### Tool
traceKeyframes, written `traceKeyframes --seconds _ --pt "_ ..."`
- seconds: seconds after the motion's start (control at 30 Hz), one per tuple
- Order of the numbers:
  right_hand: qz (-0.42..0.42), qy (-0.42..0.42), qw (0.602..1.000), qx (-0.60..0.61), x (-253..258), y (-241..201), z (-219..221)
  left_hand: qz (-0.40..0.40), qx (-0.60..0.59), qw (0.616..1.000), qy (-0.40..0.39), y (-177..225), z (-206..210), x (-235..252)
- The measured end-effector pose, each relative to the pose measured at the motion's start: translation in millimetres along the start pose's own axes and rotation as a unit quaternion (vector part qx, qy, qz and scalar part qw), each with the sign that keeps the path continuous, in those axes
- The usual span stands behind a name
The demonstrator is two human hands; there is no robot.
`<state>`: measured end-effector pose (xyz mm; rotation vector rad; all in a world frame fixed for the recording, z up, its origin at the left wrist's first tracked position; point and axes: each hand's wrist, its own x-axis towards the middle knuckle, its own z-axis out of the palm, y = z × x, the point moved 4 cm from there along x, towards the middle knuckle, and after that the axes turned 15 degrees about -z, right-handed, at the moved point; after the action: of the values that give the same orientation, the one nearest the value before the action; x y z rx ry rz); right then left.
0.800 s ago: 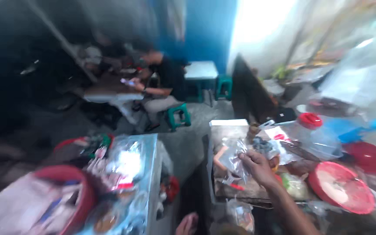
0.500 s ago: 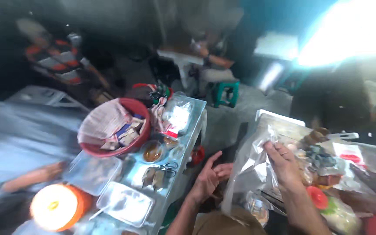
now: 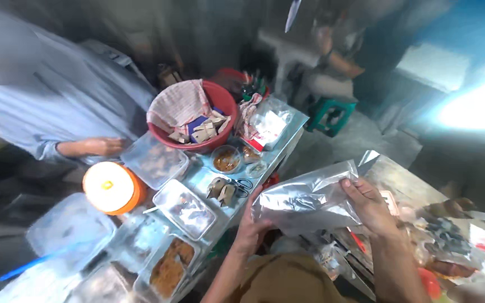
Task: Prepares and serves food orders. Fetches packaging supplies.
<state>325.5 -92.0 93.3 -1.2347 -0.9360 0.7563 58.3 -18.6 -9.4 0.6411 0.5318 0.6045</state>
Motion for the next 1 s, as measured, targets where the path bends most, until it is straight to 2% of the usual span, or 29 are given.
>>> traceKeyframes --seconds 0.07,0.1,0.13,0.2,0.23,0.27,0.33,0.4,0.43,0.5,0.6,0.63,0.7,0.77,0.83,0.87,0.9,0.97,1.0 --pt "-0.014 -0.035 0.998 -0.049 5.8 9.4 7.1 -0.002 0.041 0.997 0.066 0.0 -7.9 -4.2" --pt "-0.032 -0.043 0.993 -0.11 8.9 14.0 8.8 -0.005 0.057 0.993 0.103 0.5 -11.8 -6.6" --pt "-0.057 -0.042 0.975 -0.209 11.5 18.6 10.2 -0.007 0.07 0.988 0.136 0.2 -17.5 -9.8" --pt "-0.092 -0.029 0.896 -0.433 12.0 31.8 15.4 -0.009 0.074 0.974 0.214 -5.9 -31.8 -18.0" --pt "-0.113 -0.031 0.871 -0.477 8.5 40.2 24.0 -0.011 0.072 0.965 0.25 -10.9 -37.6 -22.5" --pt "-0.142 -0.044 0.865 -0.478 1.3 49.4 38.4 -0.017 0.07 0.957 0.282 -16.5 -41.2 -26.6" --pt "-0.13 -0.137 0.89 -0.415 -24.2 73.7 78.5 -0.039 0.056 0.946 0.317 -26.3 -42.0 -32.2" --pt "-0.003 -0.272 0.92 -0.281 -48.8 105.8 116.8 -0.055 0.038 0.943 0.326 -34.1 -40.3 -33.1" --pt "0.053 -0.296 0.932 -0.201 -57.3 119.2 131.1 -0.062 0.029 0.942 0.329 -37.3 -40.6 -32.7" --pt "0.097 -0.301 0.942 -0.115 -62.1 134.1 146.9 -0.062 -0.002 0.937 0.343 -40.7 -45.7 -32.2" --pt "0.084 -0.292 0.947 -0.107 -44.2 140.2 151.2 -0.027 -0.041 0.929 0.366 -37.7 -59.5 -39.4" --pt "0.085 -0.276 0.952 -0.099 -34.9 142.2 151.7 -0.014 -0.016 0.922 0.387 -36.2 -67.7 -43.7" --pt "0.111 -0.221 0.968 -0.044 -17.2 148.4 154.7 -0.007 0.121 0.883 0.454 -36.6 -87.0 -56.2" --pt "0.124 -0.195 0.973 0.019 2.4 153.4 164.5 -0.077 0.317 0.785 0.527 -34.5 -101.6 -70.7" --pt "0.108 -0.244 0.963 0.04 14.8 153.7 177.5 -0.168 0.447 0.681 0.555 -35.8 -106.0 -81.5" --pt "0.101 -0.293 0.95 0.042 17.7 154.6 184.9 -0.151 0.477 0.651 0.571 -35.2 -103.6 -83.5" --pt "0.102 -0.344 0.932 0.047 20.0 156.3 192.7 -0.094 0.494 0.639 0.582 -31.3 -97.3 -83.2" --pt "0.096 -0.454 0.885 0.03 25.9 159.5 207.1 0.05 0.49 0.66 0.567 -17.9 -77.0 -77.3" --pt "0.074 -0.5 0.863 -0.002 29.9 161.3 213.5 0.088 0.48 0.66 0.571 -12.0 -68.3 -72.8"
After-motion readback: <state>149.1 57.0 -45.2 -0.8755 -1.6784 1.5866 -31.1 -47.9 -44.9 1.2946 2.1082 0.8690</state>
